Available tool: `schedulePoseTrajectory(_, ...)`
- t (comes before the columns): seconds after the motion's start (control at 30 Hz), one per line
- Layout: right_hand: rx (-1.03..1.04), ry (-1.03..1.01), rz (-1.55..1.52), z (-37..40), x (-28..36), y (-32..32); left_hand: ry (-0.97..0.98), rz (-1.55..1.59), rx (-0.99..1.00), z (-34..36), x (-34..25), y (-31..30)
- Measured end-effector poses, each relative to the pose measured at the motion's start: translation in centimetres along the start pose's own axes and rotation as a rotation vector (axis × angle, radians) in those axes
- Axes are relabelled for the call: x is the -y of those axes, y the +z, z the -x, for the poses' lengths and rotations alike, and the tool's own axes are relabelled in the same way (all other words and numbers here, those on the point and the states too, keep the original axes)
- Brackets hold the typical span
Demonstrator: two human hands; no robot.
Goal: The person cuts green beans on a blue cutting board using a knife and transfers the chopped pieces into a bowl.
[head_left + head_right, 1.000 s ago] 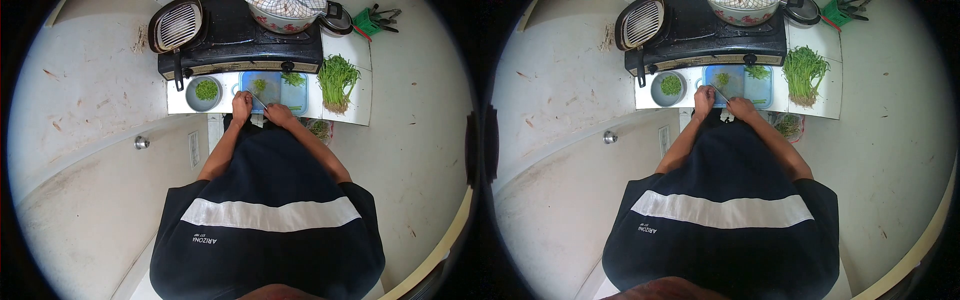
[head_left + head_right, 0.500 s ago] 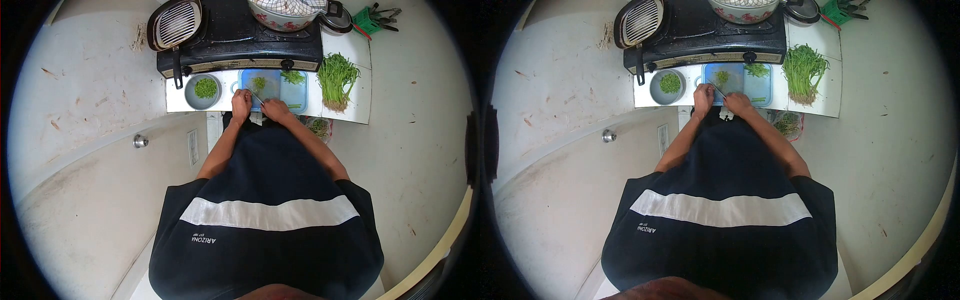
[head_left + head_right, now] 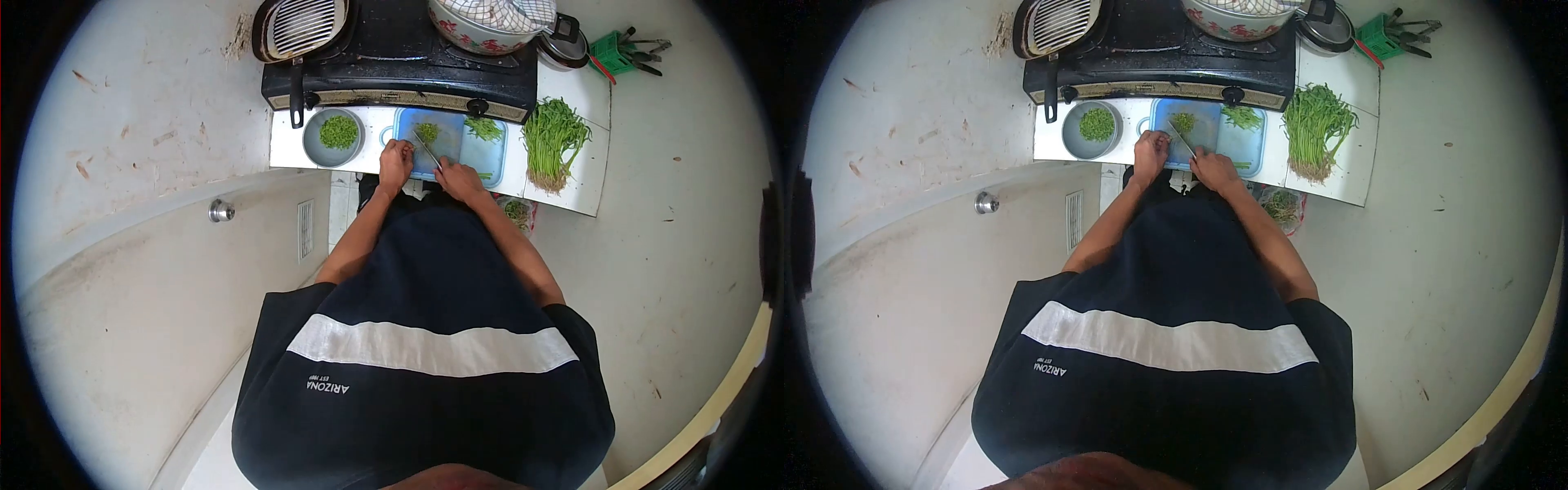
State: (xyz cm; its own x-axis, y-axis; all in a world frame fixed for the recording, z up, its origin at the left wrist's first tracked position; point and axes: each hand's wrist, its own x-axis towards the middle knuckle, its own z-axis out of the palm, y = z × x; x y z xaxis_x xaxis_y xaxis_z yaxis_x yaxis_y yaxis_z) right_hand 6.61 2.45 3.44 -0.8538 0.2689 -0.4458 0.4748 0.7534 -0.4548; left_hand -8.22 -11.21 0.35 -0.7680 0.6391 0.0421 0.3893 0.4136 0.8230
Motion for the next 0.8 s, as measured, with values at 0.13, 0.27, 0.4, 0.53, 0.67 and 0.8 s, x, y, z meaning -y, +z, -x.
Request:
schedulePoseTrajectory(0.13,-0.083,-0.081,0.011,-0.3,0.5,-0.3,0.024,0.002,-0.018,-0.1,0.4,0.1)
schedulePoseTrajectory(0.27,-0.141,-0.159,0.01,-1.4,0.9,0.2,0.043,0.008,-0.022,0.0,0.5,0.2)
schedulePoseTrajectory(0.4,-0.149,-0.173,0.011,-2.6,1.1,1.0,0.098,-0.049,-0.022,-0.1,-0.1,-0.4)
schedulePoseTrajectory(0.53,-0.145,-0.186,0.046,-2.9,1.3,1.2,0.048,-0.025,-0.003,-0.2,-0.6,-0.6)
schedulePoseTrajectory(0.67,-0.131,-0.164,0.106,-3.7,2.2,0.9,0.055,-0.004,-0.008,-0.1,0.2,-0.2)
schedulePoseTrajectory(0.8,-0.158,-0.146,0.125,-5.0,2.3,2.0,0.025,-0.009,0.008,-0.2,0.2,-0.1)
